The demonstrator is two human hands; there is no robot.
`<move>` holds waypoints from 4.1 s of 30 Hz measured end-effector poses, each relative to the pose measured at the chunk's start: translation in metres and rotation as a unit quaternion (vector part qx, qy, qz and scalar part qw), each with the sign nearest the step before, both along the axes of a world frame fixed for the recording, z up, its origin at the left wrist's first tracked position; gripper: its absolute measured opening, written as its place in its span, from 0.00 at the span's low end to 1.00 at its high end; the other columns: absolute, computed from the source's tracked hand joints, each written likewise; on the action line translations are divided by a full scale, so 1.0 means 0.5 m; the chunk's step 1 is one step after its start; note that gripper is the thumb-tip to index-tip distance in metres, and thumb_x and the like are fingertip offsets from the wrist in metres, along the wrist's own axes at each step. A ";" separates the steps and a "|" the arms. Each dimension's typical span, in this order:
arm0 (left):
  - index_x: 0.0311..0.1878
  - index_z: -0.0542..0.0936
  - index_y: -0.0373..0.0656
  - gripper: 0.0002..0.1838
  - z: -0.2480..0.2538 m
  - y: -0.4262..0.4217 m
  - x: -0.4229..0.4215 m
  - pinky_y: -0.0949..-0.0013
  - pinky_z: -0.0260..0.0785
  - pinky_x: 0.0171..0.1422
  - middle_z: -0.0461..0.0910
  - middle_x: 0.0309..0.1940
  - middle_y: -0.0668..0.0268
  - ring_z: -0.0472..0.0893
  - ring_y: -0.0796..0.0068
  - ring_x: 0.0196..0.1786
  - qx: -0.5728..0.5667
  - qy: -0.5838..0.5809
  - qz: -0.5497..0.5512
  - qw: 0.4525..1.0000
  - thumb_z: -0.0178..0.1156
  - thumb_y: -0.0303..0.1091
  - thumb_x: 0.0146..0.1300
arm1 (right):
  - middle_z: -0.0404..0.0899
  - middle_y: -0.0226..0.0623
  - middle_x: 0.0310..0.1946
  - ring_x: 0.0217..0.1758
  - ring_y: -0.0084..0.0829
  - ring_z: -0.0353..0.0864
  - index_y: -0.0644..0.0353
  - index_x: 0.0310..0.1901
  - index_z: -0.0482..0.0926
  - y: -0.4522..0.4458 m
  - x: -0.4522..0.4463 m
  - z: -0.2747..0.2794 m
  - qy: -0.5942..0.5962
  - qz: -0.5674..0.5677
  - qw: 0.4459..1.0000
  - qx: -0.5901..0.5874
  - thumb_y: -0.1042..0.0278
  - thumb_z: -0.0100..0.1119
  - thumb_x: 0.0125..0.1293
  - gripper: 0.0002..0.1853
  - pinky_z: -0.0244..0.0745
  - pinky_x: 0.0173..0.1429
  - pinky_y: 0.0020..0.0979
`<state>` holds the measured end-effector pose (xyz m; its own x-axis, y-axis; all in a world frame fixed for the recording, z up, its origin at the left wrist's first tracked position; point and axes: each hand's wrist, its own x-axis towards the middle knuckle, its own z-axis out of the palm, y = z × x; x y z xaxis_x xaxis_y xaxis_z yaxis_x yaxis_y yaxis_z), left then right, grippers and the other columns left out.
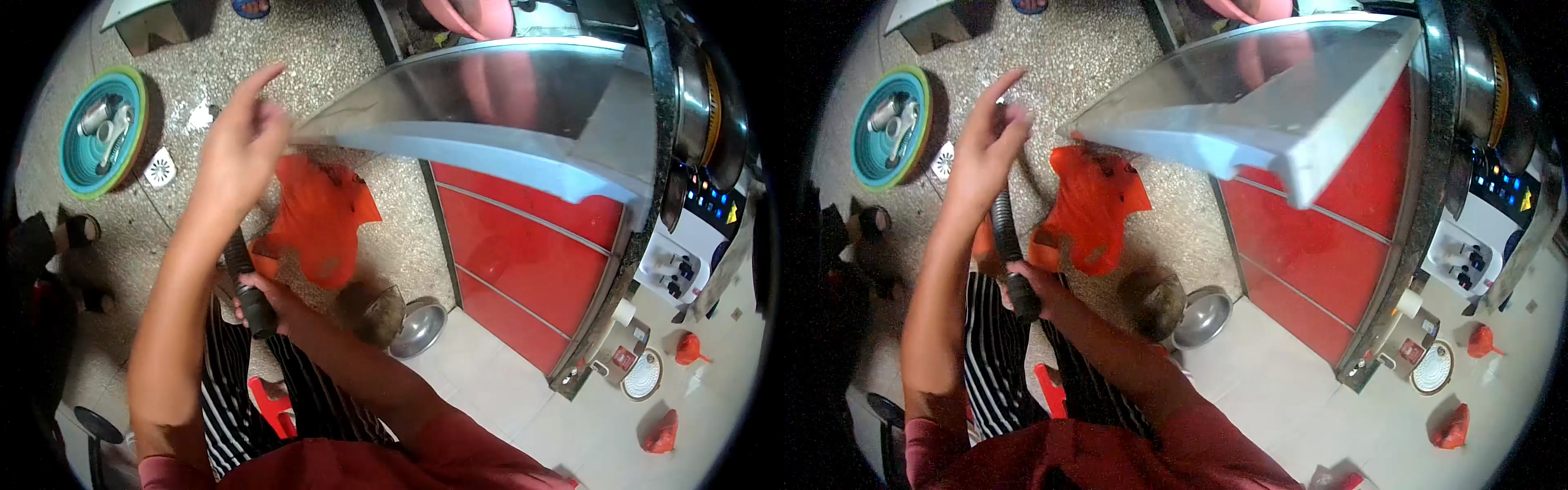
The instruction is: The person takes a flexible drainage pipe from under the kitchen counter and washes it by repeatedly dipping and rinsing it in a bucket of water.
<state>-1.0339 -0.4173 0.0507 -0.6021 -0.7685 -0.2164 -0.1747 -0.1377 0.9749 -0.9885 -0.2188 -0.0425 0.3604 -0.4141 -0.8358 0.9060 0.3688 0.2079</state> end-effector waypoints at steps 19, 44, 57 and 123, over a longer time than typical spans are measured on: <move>0.58 0.68 0.41 0.20 -0.214 0.255 0.462 0.78 0.65 0.39 0.69 0.34 0.70 0.70 0.82 0.33 0.179 -0.154 0.097 0.967 0.51 0.24 0.61 | 0.75 0.34 0.27 0.25 0.28 0.77 0.60 0.40 0.71 0.105 0.191 -0.006 -0.027 -0.057 0.997 -0.035 0.52 0.52 0.61 0.18 0.75 0.27 0.30; 0.56 0.68 0.41 0.18 -0.154 0.476 0.534 0.78 0.65 0.29 0.71 0.30 0.71 0.70 0.81 0.28 0.442 -0.090 0.148 0.880 0.50 0.37 0.66 | 0.73 0.33 0.30 0.31 0.29 0.74 0.60 0.44 0.71 0.188 0.184 0.171 -0.129 -0.131 0.983 -0.003 0.51 0.51 0.61 0.20 0.72 0.36 0.29; 0.37 0.70 0.54 0.13 -0.036 0.429 0.510 0.74 0.53 0.08 0.67 0.14 0.73 0.61 0.79 0.08 0.639 -0.153 0.171 0.734 0.55 0.51 0.57 | 0.74 0.34 0.30 0.29 0.28 0.76 0.62 0.45 0.70 0.204 0.224 0.218 -0.111 -0.089 0.989 -0.046 0.48 0.49 0.62 0.23 0.73 0.36 0.30; 0.31 0.72 0.43 0.18 0.279 0.331 0.371 0.64 0.68 0.20 0.74 0.18 0.61 0.73 0.65 0.16 0.631 -0.077 0.323 0.701 0.56 0.50 0.55 | 0.80 0.41 0.39 0.42 0.43 0.78 0.45 0.45 0.78 -0.203 -1.197 1.015 0.930 0.366 0.041 0.013 0.55 0.54 0.59 0.14 0.72 0.45 0.39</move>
<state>-0.8482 -0.2517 0.1903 -0.1109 -0.0083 -0.9938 0.2314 -0.9727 -0.0177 -1.5869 -0.3204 0.4651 -0.4288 -0.8510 0.3032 -0.8867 0.4608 0.0393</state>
